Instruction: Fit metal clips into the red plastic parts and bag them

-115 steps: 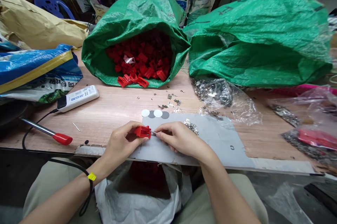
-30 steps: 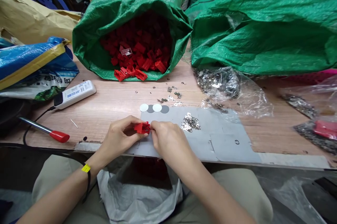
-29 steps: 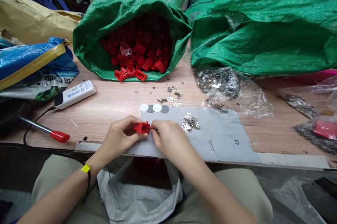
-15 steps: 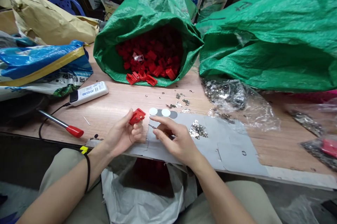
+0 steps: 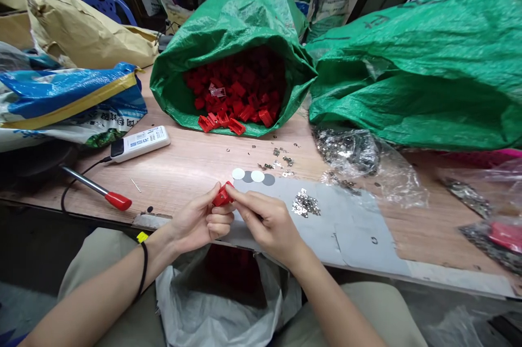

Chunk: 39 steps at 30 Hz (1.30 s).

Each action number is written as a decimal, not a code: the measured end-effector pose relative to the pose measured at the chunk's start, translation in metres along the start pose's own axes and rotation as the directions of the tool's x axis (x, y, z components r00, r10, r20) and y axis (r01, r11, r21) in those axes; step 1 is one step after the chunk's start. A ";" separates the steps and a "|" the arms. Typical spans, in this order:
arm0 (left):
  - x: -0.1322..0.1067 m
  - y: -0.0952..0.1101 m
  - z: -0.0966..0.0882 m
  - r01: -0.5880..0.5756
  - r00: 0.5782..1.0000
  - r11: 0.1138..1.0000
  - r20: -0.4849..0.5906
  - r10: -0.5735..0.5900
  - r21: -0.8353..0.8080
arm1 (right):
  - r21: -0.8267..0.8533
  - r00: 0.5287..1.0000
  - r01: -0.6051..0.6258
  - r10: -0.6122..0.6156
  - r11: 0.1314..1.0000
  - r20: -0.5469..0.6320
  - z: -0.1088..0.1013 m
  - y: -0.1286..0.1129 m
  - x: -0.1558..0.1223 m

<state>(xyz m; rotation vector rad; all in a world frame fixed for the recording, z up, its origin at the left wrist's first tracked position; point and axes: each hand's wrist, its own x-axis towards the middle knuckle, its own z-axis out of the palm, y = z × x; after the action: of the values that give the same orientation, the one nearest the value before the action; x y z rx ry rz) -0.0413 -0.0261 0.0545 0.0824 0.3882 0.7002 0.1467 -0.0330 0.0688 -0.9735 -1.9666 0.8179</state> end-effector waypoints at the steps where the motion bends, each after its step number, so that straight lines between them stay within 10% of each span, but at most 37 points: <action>1: 0.000 0.000 0.000 -0.009 1.000 1.000 0.001 0.009 0.026 | -0.017 0.999 -0.016 0.015 1.000 -0.033 -0.001 0.002 0.000; 6: -0.012 -0.001 0.013 -0.105 0.993 0.897 0.086 0.075 0.429 | 0.116 0.901 -0.286 0.308 0.951 -0.305 -0.012 0.020 0.005; 9: -0.024 -0.004 0.018 -0.106 0.992 0.455 0.128 -0.017 0.884 | 0.323 0.825 -0.350 0.452 0.880 -0.338 -0.019 0.024 0.009; 12: -0.031 -0.009 0.016 -0.134 0.990 -0.081 0.129 -0.065 0.988 | 0.377 0.811 -0.368 0.491 0.850 -0.317 -0.020 0.022 0.014; 15: -0.031 -0.012 0.010 -0.205 0.979 -0.270 0.199 -0.051 0.941 | 0.262 0.822 -0.408 0.476 0.875 -0.312 -0.017 0.022 0.027; 21: -0.029 -0.004 0.012 -0.303 0.950 -0.117 0.309 0.038 0.946 | -0.408 0.899 -0.428 0.332 0.807 -0.285 -0.008 0.038 0.116; 26: -0.023 0.011 0.012 -0.301 0.903 0.027 0.276 0.328 0.953 | -0.468 0.855 -0.514 0.382 0.719 -0.351 0.001 0.053 0.184; 32: -0.005 0.029 -0.006 -0.327 0.707 0.241 0.067 0.704 0.914 | -0.294 0.883 -0.465 0.462 0.835 -0.085 0.026 0.025 0.118; 39: 0.000 0.015 -0.011 -0.293 0.875 0.274 0.142 0.463 0.916 | -0.029 0.889 -0.382 0.375 0.924 0.263 0.013 -0.010 0.025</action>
<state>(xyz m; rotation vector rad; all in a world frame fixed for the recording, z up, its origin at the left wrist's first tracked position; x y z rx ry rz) -0.0546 -0.0147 0.0475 1.2915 0.9209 0.8948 0.1224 -0.0192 0.0793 -1.3166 -2.0076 1.2421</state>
